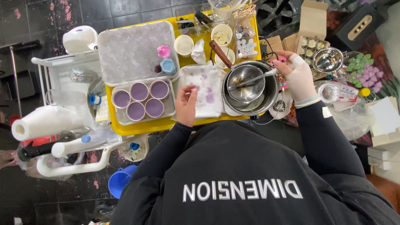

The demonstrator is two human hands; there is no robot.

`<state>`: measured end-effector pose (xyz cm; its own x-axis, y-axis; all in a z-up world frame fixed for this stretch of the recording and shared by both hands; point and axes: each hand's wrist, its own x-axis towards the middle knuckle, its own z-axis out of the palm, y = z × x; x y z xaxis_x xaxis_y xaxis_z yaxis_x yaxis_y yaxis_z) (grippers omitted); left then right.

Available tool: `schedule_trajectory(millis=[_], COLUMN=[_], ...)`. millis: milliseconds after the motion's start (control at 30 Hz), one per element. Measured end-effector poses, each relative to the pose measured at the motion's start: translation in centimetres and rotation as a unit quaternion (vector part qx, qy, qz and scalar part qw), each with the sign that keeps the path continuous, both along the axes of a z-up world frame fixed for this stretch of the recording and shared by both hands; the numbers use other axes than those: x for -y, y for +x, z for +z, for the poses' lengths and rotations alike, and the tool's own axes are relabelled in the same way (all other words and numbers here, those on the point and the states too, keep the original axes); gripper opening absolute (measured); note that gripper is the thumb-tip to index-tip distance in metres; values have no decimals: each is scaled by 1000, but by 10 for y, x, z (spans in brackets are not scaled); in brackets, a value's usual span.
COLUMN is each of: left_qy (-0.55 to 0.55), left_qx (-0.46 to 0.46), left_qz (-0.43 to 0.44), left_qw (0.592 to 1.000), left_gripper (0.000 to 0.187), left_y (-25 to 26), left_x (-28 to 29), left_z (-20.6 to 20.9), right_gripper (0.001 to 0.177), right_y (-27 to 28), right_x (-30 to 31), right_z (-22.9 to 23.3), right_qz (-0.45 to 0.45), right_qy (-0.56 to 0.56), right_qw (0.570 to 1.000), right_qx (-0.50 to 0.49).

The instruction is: The recorder prepares and decorates candles by placing wax flower shapes into a container and carefully pouring liquid wax around them using a spoon and tweezers.

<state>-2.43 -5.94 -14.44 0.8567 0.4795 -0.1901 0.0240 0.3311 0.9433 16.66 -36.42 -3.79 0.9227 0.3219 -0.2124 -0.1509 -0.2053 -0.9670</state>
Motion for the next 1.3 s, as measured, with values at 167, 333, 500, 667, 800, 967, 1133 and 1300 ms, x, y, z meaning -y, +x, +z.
schedule_trajectory(millis=[167, 333, 500, 667, 800, 967, 1133, 1300], left_qy=[37, 257, 537, 640, 639, 636, 665, 677], left_qx=[1, -37, -84, -208, -358, -430, -429, -434], left_qz=[9, 19, 65, 71, -17, -105, -110, -115], left_qw=[999, 966, 837, 737, 681, 632, 601, 583], left_gripper=[18, 23, 47, 73, 89, 88, 73, 45], left_y=[-13, -11, 18, 85, 126, 146, 164, 177], left_x=[19, 15, -46, -104, -118, -121, -135, -145], left_z=[3, 52, 79, 78, 78, 70, 21, 14], right_gripper=[35, 40, 32, 28, 27, 27, 28, 26], right_y=[-2, -15, -34, -57, -75, -91, -107, -116], right_x=[17, 39, 31, 23, 20, 15, 10, 8], right_z=[-5, -4, 24, 25, 17, 17, 18, 17], right_qz=[9, -82, -53, -94, -134, -177, -186, -204], right_qy=[-106, -90, -145, -98, -61, -65, -60, -28], right_qw=[988, 984, 972, 980, 981, 975, 973, 973], right_qx=[111, 130, 179, 149, 130, 119, 121, 102])
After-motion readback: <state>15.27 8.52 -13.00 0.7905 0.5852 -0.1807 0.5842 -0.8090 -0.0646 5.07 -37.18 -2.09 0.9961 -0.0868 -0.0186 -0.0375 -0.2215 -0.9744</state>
